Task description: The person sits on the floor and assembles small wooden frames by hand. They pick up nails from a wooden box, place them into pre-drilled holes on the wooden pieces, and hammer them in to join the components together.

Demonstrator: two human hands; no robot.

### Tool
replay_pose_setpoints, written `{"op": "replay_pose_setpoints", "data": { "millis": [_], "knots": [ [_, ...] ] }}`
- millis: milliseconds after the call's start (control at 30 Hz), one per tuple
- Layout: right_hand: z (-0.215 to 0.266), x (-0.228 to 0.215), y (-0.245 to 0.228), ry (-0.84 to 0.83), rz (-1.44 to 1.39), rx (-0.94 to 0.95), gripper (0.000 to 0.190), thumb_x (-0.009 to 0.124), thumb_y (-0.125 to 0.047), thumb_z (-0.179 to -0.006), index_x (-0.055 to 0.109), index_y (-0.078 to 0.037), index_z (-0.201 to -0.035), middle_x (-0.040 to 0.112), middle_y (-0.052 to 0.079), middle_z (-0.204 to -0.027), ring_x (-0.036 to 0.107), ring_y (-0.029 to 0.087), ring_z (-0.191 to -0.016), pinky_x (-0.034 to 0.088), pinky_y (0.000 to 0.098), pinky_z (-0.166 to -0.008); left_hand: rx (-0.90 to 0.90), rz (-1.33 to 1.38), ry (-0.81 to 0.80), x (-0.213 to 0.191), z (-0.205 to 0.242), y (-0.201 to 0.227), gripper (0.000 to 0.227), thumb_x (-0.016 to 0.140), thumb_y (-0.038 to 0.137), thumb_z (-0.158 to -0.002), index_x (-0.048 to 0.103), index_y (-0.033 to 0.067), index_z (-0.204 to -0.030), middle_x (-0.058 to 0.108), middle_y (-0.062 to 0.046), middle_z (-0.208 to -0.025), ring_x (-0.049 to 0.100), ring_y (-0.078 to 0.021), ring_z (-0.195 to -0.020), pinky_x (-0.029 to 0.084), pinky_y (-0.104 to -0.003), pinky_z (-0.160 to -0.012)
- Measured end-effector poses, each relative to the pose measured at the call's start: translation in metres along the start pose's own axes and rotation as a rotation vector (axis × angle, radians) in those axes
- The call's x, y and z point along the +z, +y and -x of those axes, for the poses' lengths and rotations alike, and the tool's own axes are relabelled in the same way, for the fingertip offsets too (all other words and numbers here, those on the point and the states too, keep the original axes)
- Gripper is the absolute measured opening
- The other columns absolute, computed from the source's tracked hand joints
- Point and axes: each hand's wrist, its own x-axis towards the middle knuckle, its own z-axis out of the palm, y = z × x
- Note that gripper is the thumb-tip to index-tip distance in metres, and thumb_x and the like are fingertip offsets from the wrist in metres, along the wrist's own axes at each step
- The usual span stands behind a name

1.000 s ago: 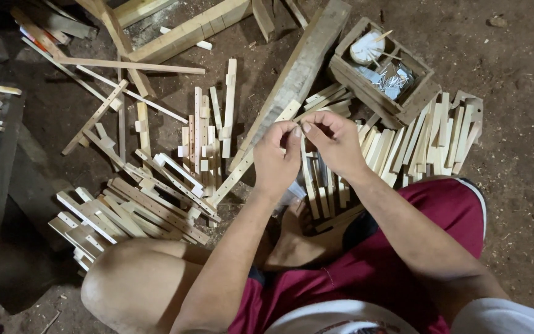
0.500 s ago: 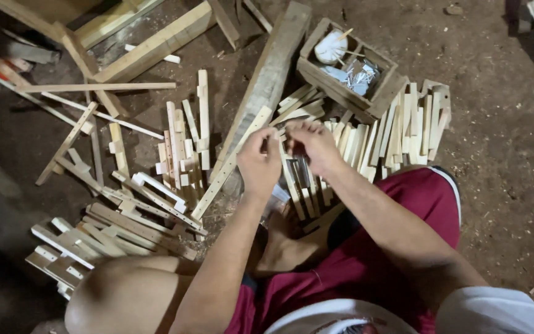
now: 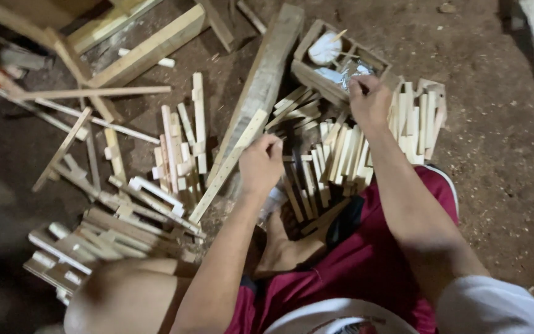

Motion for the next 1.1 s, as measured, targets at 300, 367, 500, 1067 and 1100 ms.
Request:
{"op": "replay_pose_setpoints", "data": {
  "millis": [300, 367, 500, 1067, 1100],
  "knots": [
    [0.129, 0.014, -0.113, -0.85, -0.375, -0.319, 0.009, 0.079, -0.011, -0.091, 0.08, -0.009, -0.099, 0.075, 0.011, -0.077, 0.065, 0.013, -0.072, 0.053, 0.0315, -0.064, 0.135, -0.151, -0.112, -0.009, -0.007, -0.052, 0.014, 0.057, 0.027, -0.101, 0.066, 0.0172, -0.099, 0.075, -0.009, -0.092, 0.073, -0.035, -0.095, 0.058, -0.049, -0.083],
    [0.133, 0.011, -0.12, -0.898, -0.357, -0.292, 0.008, 0.079, -0.009, -0.088, 0.08, -0.009, -0.096, 0.074, 0.013, -0.074, 0.062, 0.014, -0.067, 0.051, 0.0312, -0.061, 0.074, -0.024, -0.103, -0.016, -0.005, -0.055, 0.014, 0.063, 0.029, -0.097, 0.069, 0.0174, -0.098, 0.075, -0.009, -0.09, 0.073, -0.0349, -0.095, 0.058, -0.047, -0.081],
    [0.146, 0.009, -0.142, -0.923, -0.442, -0.156, 0.012, 0.067, -0.004, -0.093, 0.077, -0.009, -0.096, 0.075, 0.006, -0.078, 0.062, 0.01, -0.071, 0.054, 0.0287, -0.068, -0.044, 0.166, -0.013, -0.018, 0.009, -0.053, 0.018, 0.068, 0.032, -0.093, 0.071, 0.0148, -0.1, 0.074, -0.012, -0.09, 0.072, -0.0332, -0.095, 0.058, -0.044, -0.081],
    [0.157, 0.019, -0.15, -0.719, -0.742, 0.042, 0.002, 0.071, -0.001, -0.096, 0.069, -0.002, -0.096, 0.072, 0.011, -0.078, 0.072, 0.015, -0.07, 0.06, 0.0266, -0.069, -0.242, 0.422, 0.06, -0.021, 0.026, -0.044, 0.018, 0.067, 0.024, -0.092, 0.075, 0.0074, -0.097, 0.069, -0.009, -0.076, 0.064, -0.0154, -0.075, 0.053, -0.034, -0.069],
    [0.157, 0.016, -0.149, -0.72, -0.743, 0.043, 0.002, 0.071, -0.001, -0.096, 0.069, -0.002, -0.096, 0.072, 0.011, -0.078, 0.072, 0.015, -0.07, 0.06, 0.0266, -0.069, -0.243, 0.421, 0.06, -0.022, 0.026, -0.044, 0.018, 0.067, 0.024, -0.092, 0.075, 0.0074, -0.097, 0.069, -0.009, -0.076, 0.064, -0.0154, -0.075, 0.053, -0.034, -0.069]
  ]
}}
